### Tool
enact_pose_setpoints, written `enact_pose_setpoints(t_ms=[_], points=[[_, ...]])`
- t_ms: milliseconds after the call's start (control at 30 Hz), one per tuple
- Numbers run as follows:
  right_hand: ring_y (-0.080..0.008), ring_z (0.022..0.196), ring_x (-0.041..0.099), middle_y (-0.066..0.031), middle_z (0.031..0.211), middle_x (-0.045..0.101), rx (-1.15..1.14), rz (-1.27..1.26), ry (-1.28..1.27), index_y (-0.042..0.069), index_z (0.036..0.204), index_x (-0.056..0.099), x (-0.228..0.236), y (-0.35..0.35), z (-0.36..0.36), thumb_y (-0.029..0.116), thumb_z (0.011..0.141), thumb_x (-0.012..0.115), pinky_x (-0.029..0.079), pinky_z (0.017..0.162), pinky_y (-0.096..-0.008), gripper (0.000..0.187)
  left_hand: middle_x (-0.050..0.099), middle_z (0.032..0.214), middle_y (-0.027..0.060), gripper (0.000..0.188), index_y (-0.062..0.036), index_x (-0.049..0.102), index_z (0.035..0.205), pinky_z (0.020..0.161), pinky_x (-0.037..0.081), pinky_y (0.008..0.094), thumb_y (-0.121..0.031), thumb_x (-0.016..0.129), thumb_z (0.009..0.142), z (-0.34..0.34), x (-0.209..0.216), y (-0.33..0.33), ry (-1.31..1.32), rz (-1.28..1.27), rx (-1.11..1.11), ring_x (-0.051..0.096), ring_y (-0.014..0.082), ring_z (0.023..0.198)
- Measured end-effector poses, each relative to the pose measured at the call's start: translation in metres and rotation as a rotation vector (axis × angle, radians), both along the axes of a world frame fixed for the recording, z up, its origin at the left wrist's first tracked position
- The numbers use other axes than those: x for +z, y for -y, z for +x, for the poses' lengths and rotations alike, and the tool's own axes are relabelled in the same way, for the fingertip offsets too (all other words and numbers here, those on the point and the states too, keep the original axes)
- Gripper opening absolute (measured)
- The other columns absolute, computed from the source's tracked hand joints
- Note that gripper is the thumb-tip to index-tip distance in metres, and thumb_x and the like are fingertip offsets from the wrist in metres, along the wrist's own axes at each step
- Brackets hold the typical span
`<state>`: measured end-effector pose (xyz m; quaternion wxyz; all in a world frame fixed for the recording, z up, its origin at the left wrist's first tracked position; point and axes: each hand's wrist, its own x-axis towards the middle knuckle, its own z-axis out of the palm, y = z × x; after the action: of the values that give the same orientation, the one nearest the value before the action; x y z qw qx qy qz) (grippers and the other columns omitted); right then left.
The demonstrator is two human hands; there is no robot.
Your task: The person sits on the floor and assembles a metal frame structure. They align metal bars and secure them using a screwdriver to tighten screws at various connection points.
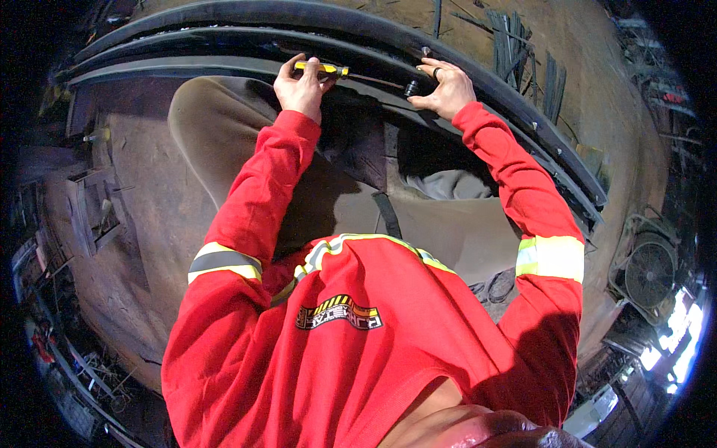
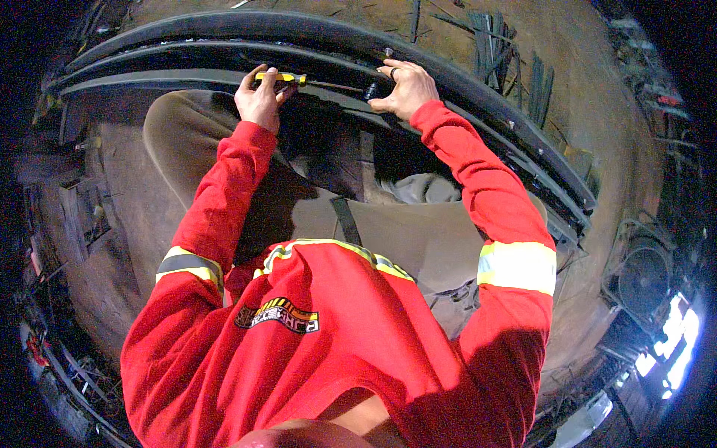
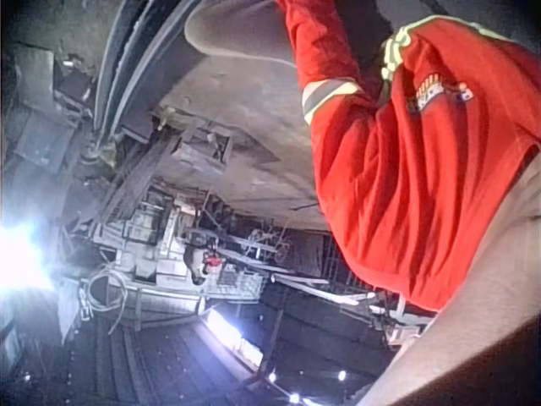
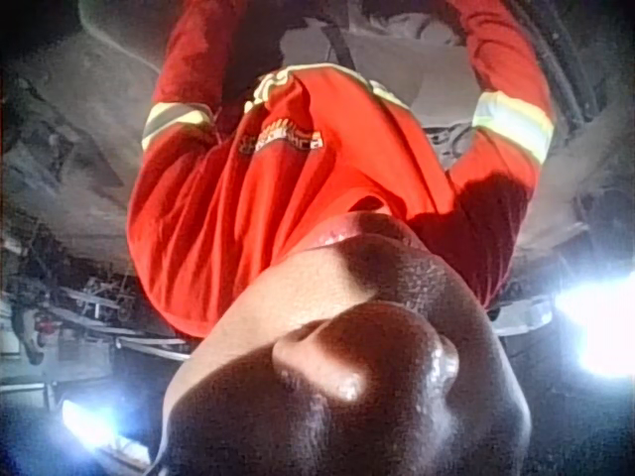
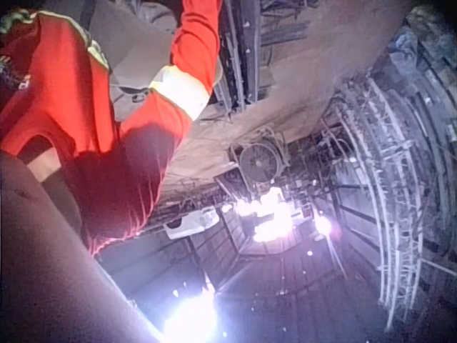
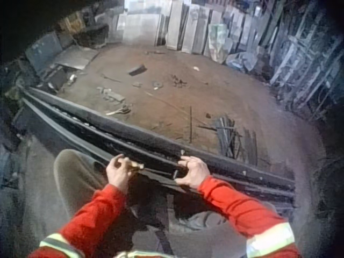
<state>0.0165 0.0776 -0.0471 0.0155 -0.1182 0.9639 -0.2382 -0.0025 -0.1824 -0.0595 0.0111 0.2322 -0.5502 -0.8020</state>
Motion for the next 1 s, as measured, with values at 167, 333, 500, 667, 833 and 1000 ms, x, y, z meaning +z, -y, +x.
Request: enact_pose_setpoints(t_ms=[167,333,500,667,833,1000], points=[[-0.0270,0.112,0.055,-0.0117,0.124,0.057,-0.006,-0.004,0.006,0.004,0.108,0.065,0.001,0.000,0.002,0.033,0.055,0.077,0.041,0.098,-0.0344,0.062,0.056,0.094,0.0139,0.032,0.0016,0.048,0.114,0.066,0.059,0.0400,-0.008,0.061,0.086,0.000,-0.002,-0.005,0.024,-0.046,-0.027,0.062,0.0241,0.080],[-0.0261,0.112,0.054,-0.0108,0.124,0.057,-0.005,-0.002,0.017,0.004,0.108,0.065,-0.001,-0.001,0.001,0.036,0.055,0.077,0.039,0.099,-0.0341,0.063,0.059,0.091,0.0130,0.031,0.0023,0.051,0.110,0.062,0.058,0.0362,-0.010,0.064,0.085,-0.004,-0.013,-0.004,0.067,-0.038,-0.021,0.063,0.0221,0.076],[-0.0261,0.112,0.054,-0.0107,0.123,0.057,0.006,0.004,0.001,0.005,0.108,0.065,-0.003,-0.001,0.001,0.038,0.055,0.076,0.040,0.099,-0.0339,0.063,0.062,0.085,0.0100,0.028,0.0017,0.055,0.101,0.056,0.056,0.0308,-0.015,0.068,0.083,-0.010,-0.017,-0.011,0.182,-0.256,-0.162,0.063,0.0186,0.069],[-0.0260,0.111,0.055,-0.0110,0.123,0.057,0.001,0.010,0.011,0.005,0.108,0.065,-0.002,0.000,0.002,0.039,0.056,0.074,0.041,0.098,-0.0341,0.063,0.059,0.088,0.0123,0.033,0.0003,0.043,0.105,0.053,0.056,0.0320,-0.015,0.063,0.085,-0.015,-0.009,-0.020,0.195,-0.097,-0.156,0.064,0.0211,0.067],[-0.0271,0.110,0.056,-0.0118,0.123,0.057,0.017,-0.005,0.007,0.004,0.108,0.065,-0.002,-0.003,0.001,0.036,0.055,0.076,0.042,0.097,-0.0340,0.063,0.048,0.098,0.0162,0.036,-0.0069,0.030,0.108,0.057,0.059,0.0401,-0.006,0.057,0.085,-0.006,0.009,-0.029,0.118,0.003,-0.221,0.061,0.0248,0.076],[-0.0289,0.109,0.057,-0.0160,0.125,0.055,0.049,-0.039,0.061,0.001,0.108,0.064,0.002,-0.006,-0.001,0.033,0.054,0.077,0.043,0.095,-0.0338,0.064,0.045,0.100,0.0156,0.035,-0.0081,0.029,0.107,0.058,0.058,0.0377,-0.007,0.056,0.085,0.005,0.032,-0.038,0.049,0.015,-0.186,0.059,0.0224,0.078]])
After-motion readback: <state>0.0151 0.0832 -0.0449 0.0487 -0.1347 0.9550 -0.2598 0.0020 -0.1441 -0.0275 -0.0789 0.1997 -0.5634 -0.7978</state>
